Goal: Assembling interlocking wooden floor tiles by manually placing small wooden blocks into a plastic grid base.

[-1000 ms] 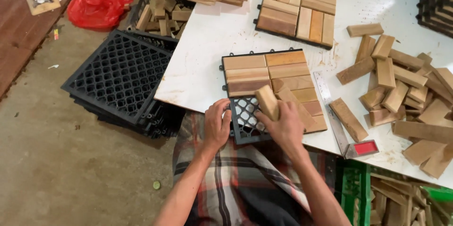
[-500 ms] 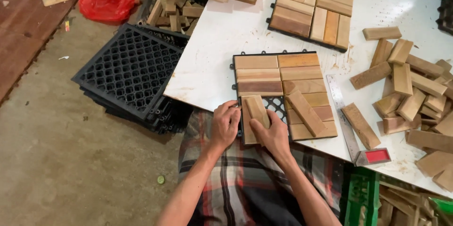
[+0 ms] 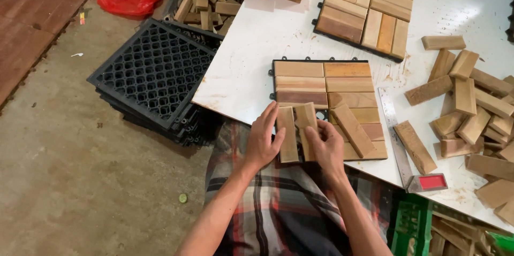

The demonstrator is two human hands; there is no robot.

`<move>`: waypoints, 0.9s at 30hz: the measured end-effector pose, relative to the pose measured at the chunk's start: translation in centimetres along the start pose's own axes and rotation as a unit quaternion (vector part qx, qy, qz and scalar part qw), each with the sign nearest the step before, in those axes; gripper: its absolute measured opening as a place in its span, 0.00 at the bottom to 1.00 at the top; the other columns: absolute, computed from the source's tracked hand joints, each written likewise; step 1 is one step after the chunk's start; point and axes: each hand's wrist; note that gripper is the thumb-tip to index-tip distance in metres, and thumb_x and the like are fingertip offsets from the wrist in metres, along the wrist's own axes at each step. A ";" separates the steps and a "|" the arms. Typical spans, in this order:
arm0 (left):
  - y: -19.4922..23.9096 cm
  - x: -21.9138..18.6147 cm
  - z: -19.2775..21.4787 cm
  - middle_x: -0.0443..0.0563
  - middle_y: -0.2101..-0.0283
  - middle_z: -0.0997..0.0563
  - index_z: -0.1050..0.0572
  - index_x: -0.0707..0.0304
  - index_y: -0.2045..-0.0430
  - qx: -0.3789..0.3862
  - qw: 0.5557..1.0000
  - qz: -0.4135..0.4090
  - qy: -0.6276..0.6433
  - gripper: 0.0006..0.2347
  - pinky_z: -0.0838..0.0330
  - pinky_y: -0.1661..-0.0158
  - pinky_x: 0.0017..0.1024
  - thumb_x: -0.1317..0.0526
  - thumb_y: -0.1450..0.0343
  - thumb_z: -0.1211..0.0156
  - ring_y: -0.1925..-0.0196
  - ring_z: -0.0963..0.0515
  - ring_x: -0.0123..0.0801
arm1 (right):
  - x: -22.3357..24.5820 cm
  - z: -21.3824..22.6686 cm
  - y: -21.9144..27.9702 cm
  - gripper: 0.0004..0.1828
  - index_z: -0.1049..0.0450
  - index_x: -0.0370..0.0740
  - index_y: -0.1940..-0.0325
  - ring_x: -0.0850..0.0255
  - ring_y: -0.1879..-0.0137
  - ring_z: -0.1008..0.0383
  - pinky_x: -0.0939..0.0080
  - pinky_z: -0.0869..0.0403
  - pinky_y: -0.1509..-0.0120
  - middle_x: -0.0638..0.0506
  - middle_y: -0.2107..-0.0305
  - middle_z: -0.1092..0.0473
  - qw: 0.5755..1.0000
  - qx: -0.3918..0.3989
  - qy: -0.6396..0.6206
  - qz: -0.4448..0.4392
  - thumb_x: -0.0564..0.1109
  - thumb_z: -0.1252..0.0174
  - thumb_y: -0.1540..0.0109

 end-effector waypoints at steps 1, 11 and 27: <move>0.0 0.6 -0.5 0.65 0.31 0.37 0.40 0.64 0.32 -0.002 1.000 0.001 0.000 0.23 0.34 0.41 0.56 0.55 0.23 0.54 0.35 0.31 0.59 | 0.4 0.1 0.2 0.20 0.22 0.35 0.45 0.60 0.60 0.26 0.55 0.24 0.54 0.43 0.67 0.23 1.000 0.002 0.001 0.001 0.48 0.34 0.38; 0.6 2.0 -1.7 0.60 0.30 0.39 0.37 0.60 0.33 0.040 0.993 -0.056 -0.098 0.25 0.36 0.46 0.48 0.55 0.27 0.53 0.41 0.30 0.55 | -3.8 0.4 -0.8 0.33 0.32 0.40 0.30 0.42 0.46 0.24 0.43 0.23 0.45 0.42 0.48 0.29 0.971 0.032 0.234 0.032 0.54 0.38 0.37; 1.0 3.6 -2.6 0.51 0.45 0.22 0.21 0.59 0.58 -0.018 0.988 -0.133 -0.076 0.16 0.27 0.53 0.41 0.53 0.35 0.42 0.52 0.22 0.45 | -5.2 2.2 -0.7 0.23 0.26 0.39 0.35 0.50 0.50 0.21 0.52 0.23 0.48 0.42 0.56 0.25 0.988 -0.006 0.152 0.031 0.51 0.42 0.32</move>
Point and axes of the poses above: each hand's wrist, its own y-axis away from the middle knuckle, its own z-axis out of the back of the hand, x = y × z
